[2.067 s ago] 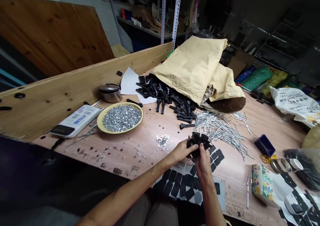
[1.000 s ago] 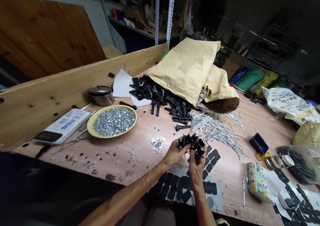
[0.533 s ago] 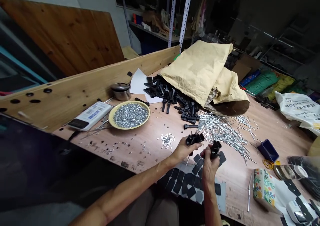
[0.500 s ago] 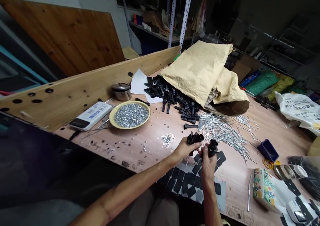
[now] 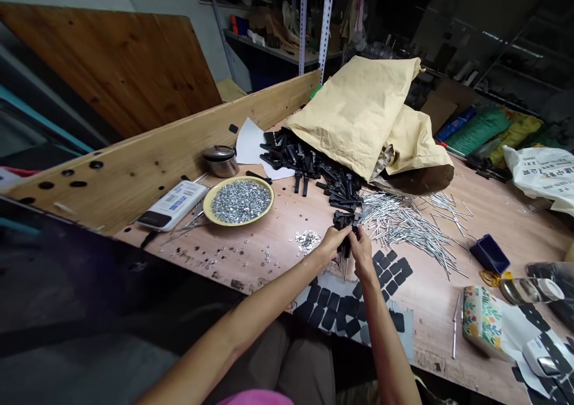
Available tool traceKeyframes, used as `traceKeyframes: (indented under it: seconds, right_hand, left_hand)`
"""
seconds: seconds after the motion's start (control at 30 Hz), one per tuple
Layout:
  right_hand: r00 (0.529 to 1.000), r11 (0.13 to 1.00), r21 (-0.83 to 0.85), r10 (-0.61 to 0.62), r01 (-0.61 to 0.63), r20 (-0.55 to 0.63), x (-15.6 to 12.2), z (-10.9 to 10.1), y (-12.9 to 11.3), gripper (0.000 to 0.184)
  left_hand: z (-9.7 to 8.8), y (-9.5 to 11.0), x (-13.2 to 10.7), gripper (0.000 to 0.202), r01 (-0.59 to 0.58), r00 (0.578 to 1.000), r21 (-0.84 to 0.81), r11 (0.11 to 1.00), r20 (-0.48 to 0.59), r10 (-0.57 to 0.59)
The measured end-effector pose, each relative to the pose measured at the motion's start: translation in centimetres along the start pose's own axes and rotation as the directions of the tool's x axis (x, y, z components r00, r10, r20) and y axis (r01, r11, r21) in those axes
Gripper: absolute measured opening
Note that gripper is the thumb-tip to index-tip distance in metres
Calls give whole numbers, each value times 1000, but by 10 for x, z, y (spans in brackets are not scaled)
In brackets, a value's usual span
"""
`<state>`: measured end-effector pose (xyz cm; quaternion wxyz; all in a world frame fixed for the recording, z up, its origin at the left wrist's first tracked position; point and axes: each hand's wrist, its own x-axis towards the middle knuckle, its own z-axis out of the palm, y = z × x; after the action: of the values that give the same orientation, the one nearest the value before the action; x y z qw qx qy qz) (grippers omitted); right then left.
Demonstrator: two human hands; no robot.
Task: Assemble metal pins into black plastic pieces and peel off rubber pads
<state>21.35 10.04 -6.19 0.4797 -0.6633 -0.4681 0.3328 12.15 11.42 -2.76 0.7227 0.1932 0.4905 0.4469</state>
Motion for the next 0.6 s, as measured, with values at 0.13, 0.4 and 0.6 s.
traceKeyframes:
  seconds: [0.13, 0.4, 0.6]
  right_hand:
    - [994, 990, -121, -78, 68, -72, -18, -12, -10, 39]
    - [948, 882, -348, -302, 318, 101, -89, -25, -24, 34]
    - [939, 896, -283, -341, 341, 50, -110, -24, -32, 31]
  left_hand:
    - [-4, 8, -6, 27, -18, 999, -61, 998, 30, 20]
    - [-7, 25, -31, 18, -15, 999, -223, 975, 32, 22]
    - [-1, 29, -62, 16, 80, 990, -233, 969, 129, -51]
